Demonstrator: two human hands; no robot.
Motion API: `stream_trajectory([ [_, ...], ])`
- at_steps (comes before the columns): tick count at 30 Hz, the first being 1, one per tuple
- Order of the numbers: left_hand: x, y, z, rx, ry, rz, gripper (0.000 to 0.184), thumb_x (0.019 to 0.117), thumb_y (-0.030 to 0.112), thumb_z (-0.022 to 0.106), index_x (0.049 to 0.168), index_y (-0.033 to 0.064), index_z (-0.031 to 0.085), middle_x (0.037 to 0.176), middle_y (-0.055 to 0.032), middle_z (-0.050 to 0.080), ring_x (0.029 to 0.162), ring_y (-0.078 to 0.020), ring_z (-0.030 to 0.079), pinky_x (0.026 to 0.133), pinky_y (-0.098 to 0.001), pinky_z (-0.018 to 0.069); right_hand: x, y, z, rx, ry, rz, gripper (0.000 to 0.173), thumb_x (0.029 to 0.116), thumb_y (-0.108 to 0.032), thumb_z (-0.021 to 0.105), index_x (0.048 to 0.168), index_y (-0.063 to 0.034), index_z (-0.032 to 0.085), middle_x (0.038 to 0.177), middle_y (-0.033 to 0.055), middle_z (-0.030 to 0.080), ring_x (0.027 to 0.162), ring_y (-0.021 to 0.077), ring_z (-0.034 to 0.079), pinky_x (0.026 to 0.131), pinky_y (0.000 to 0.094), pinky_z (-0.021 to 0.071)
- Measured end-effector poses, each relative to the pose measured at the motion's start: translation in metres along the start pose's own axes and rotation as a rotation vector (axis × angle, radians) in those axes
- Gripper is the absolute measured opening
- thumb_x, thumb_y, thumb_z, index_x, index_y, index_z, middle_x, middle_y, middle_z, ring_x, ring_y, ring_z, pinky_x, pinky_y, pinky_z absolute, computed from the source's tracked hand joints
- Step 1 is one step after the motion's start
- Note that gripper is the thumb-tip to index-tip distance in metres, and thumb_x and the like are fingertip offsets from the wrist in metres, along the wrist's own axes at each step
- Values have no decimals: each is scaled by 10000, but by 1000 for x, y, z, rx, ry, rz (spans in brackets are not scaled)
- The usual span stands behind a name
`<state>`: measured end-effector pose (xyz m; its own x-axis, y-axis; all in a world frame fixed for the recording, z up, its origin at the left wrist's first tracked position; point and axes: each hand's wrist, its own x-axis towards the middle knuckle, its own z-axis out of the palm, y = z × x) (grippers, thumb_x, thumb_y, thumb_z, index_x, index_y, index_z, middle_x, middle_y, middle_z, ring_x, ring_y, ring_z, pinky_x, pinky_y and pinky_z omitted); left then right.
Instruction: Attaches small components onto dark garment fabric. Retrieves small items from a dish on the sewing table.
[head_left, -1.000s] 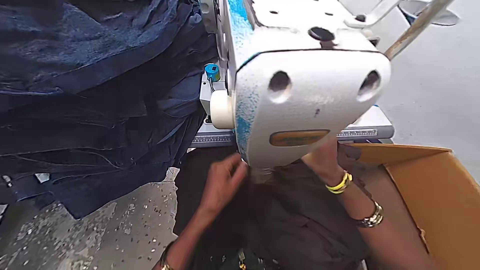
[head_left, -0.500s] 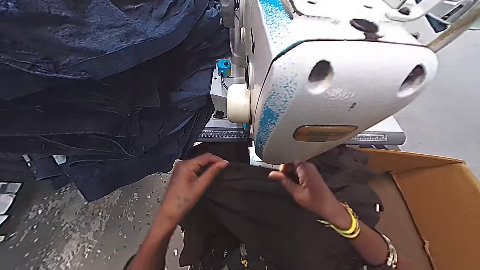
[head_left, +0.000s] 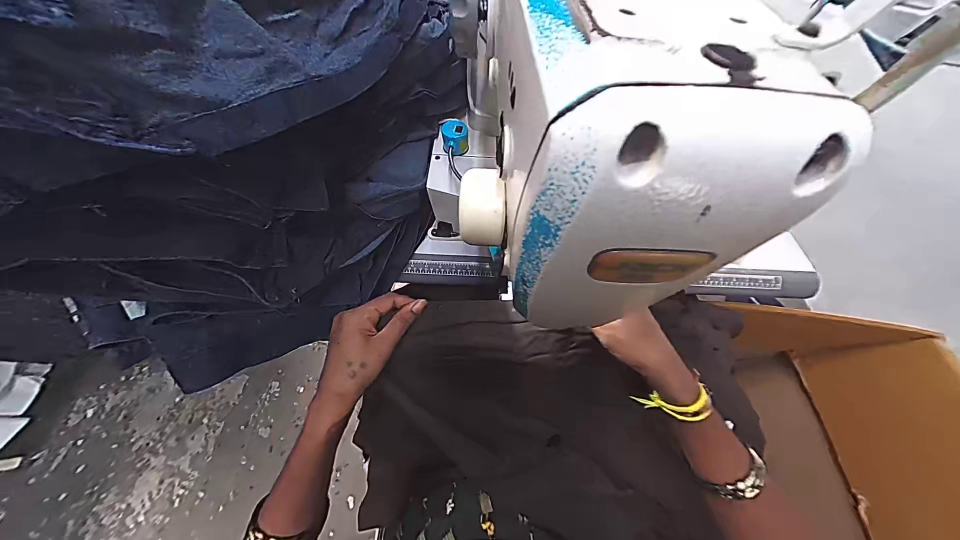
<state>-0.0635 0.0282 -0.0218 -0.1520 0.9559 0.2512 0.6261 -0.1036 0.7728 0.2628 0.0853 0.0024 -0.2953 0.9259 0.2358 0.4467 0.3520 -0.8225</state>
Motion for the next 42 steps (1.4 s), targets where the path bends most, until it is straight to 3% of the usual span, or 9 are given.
stream_trajectory([
  [4, 11, 10, 9, 28, -13, 84, 312, 975, 415, 612, 929, 150, 770, 828, 84, 717, 722, 79, 598, 682, -179, 466, -11, 17, -9, -128, 87, -19, 289, 967, -326, 659, 1012, -50, 587, 718, -85, 534, 617, -63, 484, 609, 133, 432],
  [7, 10, 5, 18, 147, 14, 123, 345, 978, 430, 583, 919, 144, 767, 804, 18, 717, 724, -59, 643, 681, -334, 489, -16, 29, -22, -414, 124, -32, 335, 976, -332, 620, 1046, -6, 647, 707, 50, 609, 638, 183, 590, 624, 395, 484],
  [10, 5, 7, 33, 137, -77, 184, 326, 1020, 319, 561, 1075, 65, 758, 1004, -133, 737, 945, -301, 709, 836, -562, 530, -6, 43, -44, -626, 190, 26, 256, 982, -214, 622, 1031, 20, 710, 794, 195, 687, 769, 404, 677, 725, 603, 501],
  [14, -2, 32, 58, -210, -362, 95, 522, 1072, 365, 438, 1436, -4, 507, 1269, -94, 660, 1172, -85, 618, 1041, -318, 491, 28, 61, -48, -820, 251, -58, 317, 944, -233, 716, 1146, 12, 726, 1106, 277, 668, 1083, 502, 612, 845, 653, 466],
  [20, 3, 61, 76, -280, -271, -92, 543, 1036, 294, 463, 1459, -45, 442, 1189, -140, 610, 1078, -135, 600, 970, -314, 487, 57, 68, -32, -961, 134, 25, 382, 930, -120, 719, 1276, 33, 667, 1208, 278, 623, 1133, 495, 568, 835, 631, 423],
  [28, -1, 57, 89, -383, -154, -81, 521, 1007, 268, 502, 1396, -75, 449, 1056, -65, 599, 895, -20, 591, 800, -176, 497, 29, 68, -33, -611, 381, -121, 171, 968, -101, 646, 990, 48, 727, 995, 245, 707, 968, 446, 684, 826, 590, 532],
  [35, 3, 60, 86, -342, -154, -100, 281, 1008, 241, 532, 1117, -15, 574, 878, -14, 591, 793, -11, 570, 744, -210, 490, 24, 16, -53, -241, 295, 153, 230, 999, -83, 617, 1193, -3, 712, 1050, 128, 725, 880, 130, 664, 822, 308, 540],
  [39, -16, 71, 62, -181, -172, 272, 355, 999, 249, 571, 705, 57, 618, 557, 2, 515, 502, -42, 483, 481, -218, 394, 10, -3, -21, -553, 370, -436, 177, 939, -157, 643, 855, -11, 695, 765, 136, 686, 712, 235, 686, 636, 377, 549],
  [42, -32, 76, 48, -187, -284, 385, 384, 1026, 327, 575, 715, 101, 572, 559, 21, 467, 502, -36, 436, 473, -203, 348, -1, -9, 14, -615, 253, -853, 240, 1027, -192, 547, 829, -108, 653, 703, 57, 635, 707, 200, 633, 682, 309, 509],
])
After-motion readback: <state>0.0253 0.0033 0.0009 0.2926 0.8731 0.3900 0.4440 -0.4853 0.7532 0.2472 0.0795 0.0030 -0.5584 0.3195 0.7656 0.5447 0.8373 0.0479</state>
